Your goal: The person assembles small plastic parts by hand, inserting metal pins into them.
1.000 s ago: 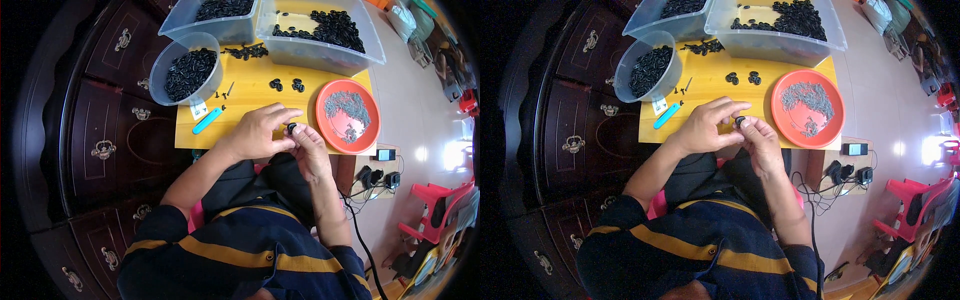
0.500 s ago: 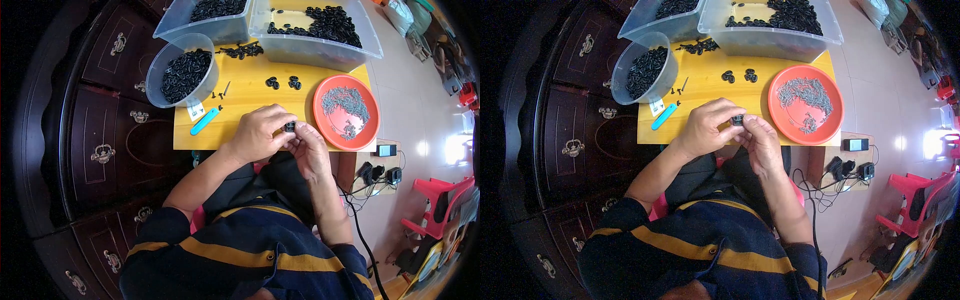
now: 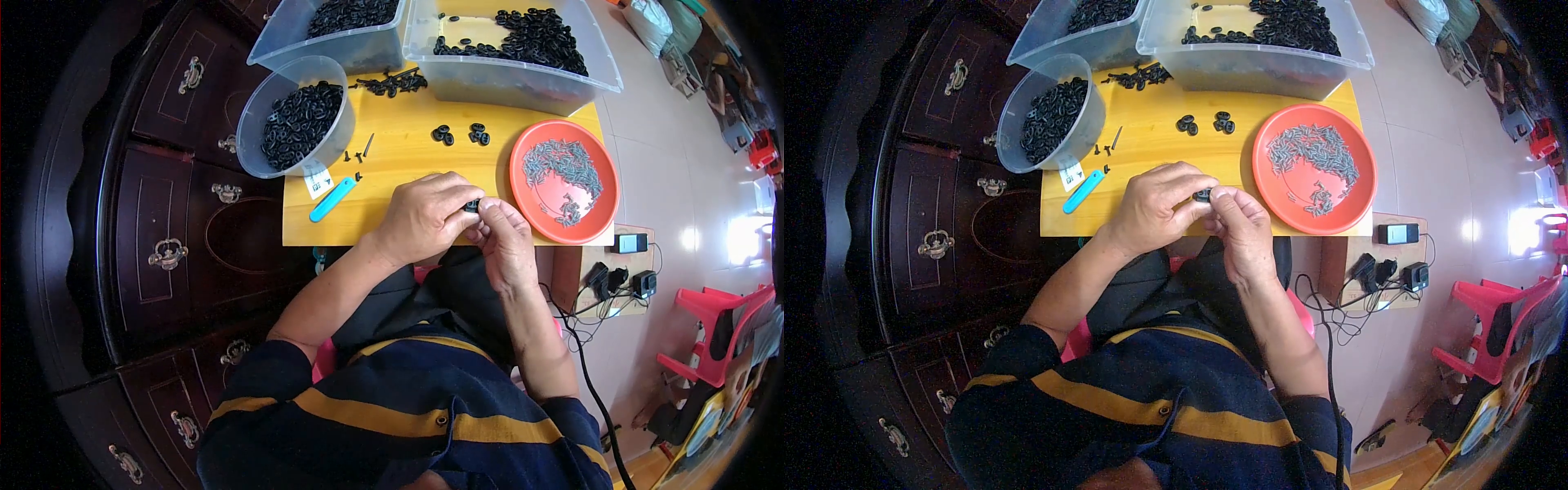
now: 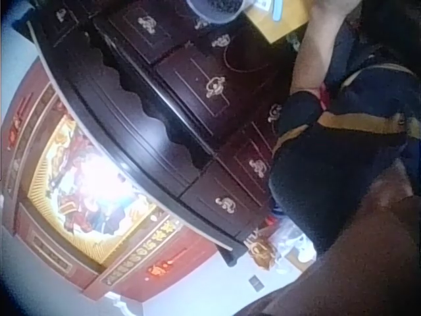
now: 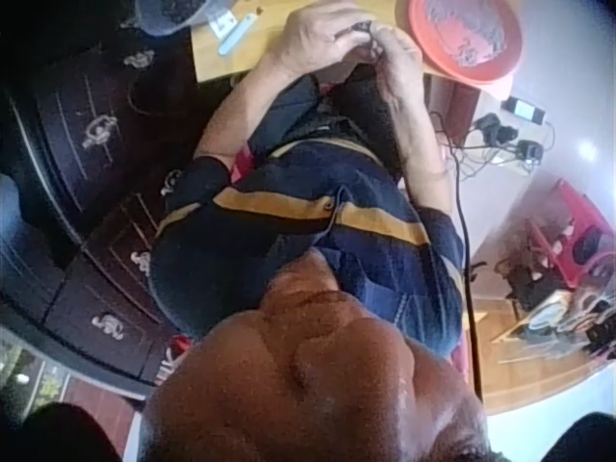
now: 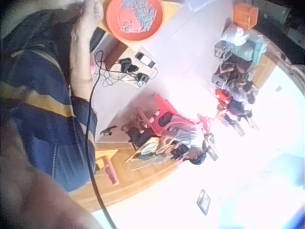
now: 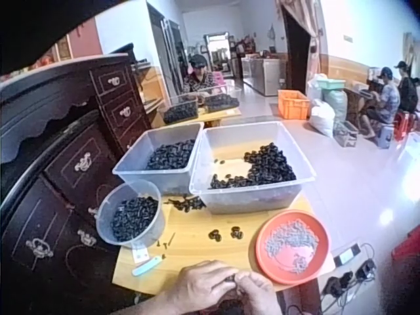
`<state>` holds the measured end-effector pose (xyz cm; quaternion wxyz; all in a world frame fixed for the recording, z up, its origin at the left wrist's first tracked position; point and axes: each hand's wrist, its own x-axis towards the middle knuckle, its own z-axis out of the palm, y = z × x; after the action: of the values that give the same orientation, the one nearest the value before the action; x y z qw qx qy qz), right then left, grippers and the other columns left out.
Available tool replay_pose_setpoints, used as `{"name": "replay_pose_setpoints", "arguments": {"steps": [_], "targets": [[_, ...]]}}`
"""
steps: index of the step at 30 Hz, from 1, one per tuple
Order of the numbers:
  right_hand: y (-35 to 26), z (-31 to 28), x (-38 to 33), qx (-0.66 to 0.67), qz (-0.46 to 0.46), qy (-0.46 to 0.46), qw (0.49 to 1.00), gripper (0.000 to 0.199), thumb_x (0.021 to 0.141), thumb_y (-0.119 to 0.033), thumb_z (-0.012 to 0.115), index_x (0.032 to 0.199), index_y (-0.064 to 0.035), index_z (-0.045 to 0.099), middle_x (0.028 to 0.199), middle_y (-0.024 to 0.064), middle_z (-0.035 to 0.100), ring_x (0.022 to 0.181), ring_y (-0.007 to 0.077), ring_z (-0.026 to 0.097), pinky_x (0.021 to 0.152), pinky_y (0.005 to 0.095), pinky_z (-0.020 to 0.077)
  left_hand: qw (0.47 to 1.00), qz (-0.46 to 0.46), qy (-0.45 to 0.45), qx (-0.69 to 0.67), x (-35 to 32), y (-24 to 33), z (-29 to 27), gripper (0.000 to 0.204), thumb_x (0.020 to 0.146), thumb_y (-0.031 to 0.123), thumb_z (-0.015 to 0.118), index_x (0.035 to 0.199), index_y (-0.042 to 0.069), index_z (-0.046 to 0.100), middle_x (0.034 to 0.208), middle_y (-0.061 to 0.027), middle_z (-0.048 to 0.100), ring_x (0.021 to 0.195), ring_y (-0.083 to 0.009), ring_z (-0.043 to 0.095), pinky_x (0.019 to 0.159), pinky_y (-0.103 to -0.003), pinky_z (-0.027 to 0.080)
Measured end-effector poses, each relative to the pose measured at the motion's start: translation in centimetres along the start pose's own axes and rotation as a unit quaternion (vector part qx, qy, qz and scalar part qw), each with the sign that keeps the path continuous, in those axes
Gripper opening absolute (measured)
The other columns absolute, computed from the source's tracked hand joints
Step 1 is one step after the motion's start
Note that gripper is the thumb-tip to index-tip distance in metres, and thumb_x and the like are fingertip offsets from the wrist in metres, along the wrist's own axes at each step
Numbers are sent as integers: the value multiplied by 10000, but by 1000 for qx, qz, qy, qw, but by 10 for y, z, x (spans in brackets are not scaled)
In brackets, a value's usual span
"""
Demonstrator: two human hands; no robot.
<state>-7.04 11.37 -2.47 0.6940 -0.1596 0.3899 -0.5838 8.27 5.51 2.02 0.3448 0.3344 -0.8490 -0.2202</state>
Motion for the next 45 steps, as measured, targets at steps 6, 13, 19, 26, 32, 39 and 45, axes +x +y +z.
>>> {"name": "replay_pose_setpoints", "arguments": {"steps": [6, 13, 19, 26, 32, 39, 45], "targets": [[1, 1, -1, -20, -22, 2, 1000, 165, 988, -216, 642, 979, -55, 682, 838, -14, 656, 720, 64, 568, 668, 226, 457, 1000, 7, -11, -13, 0, 0, -1, 270, 763, 49, 775, 1022, 27, 705, 899, -114, 692, 795, -276, 685, 698, -361, 549], [-1, 5, -3, -20, -20, 22, 999, 167, 990, -216, 638, 969, -57, 683, 821, -14, 655, 711, 64, 565, 670, 227, 456, 998, -36, -18, -57, 0, -1, 0, 258, 775, 50, 775, 1024, 25, 713, 903, -119, 692, 777, -270, 689, 678, -348, 547], [-1, 8, 0, -50, -20, 19, 998, 183, 994, -236, 634, 969, -60, 678, 842, -15, 653, 727, 57, 560, 660, 214, 433, 999, -11, -30, -42, 3, -6, -7, 196, 814, 122, 727, 1000, 63, 714, 923, -111, 688, 839, -305, 682, 737, -383, 551], [-1, 6, -3, -144, -95, 21, 985, 214, 1014, -240, 610, 982, -37, 668, 811, -39, 604, 715, 48, 516, 657, 209, 413, 989, -70, -83, -103, 6, 7, -22, 217, 851, 108, 722, 1052, 25, 712, 888, -107, 676, 723, -235, 674, 641, -338, 543], [0, 10, -11, -199, -65, -53, 976, 165, 1009, -177, 619, 1035, -19, 656, 916, -1, 666, 802, 57, 590, 737, 212, 474, 984, -77, -117, -114, 1, 2, -40, 118, 861, 82, 690, 961, 20, 694, 804, -93, 676, 671, -194, 649, 626, -330, 502], [12, 11, -11, -261, -55, -117, 957, 119, 985, -119, 637, 1032, -10, 648, 906, -24, 648, 798, 46, 580, 726, 212, 476, 963, -182, -192, -48, 31, -58, -97, 111, 885, 72, 636, 974, 63, 702, 807, 4, 685, 721, -86, 608, 683, -273, 511], [8, 6, -5, -310, -44, -118, 942, 112, 986, -99, 629, 1026, 6, 632, 925, 1, 652, 859, 67, 601, 806, 227, 489, 962, -105, 221, 122, 101, -64, -151, 316, 878, 110, 709, 1177, 19, 661, 886, -84, 726, 748, -148, 671, 696, -295, 548]]}}
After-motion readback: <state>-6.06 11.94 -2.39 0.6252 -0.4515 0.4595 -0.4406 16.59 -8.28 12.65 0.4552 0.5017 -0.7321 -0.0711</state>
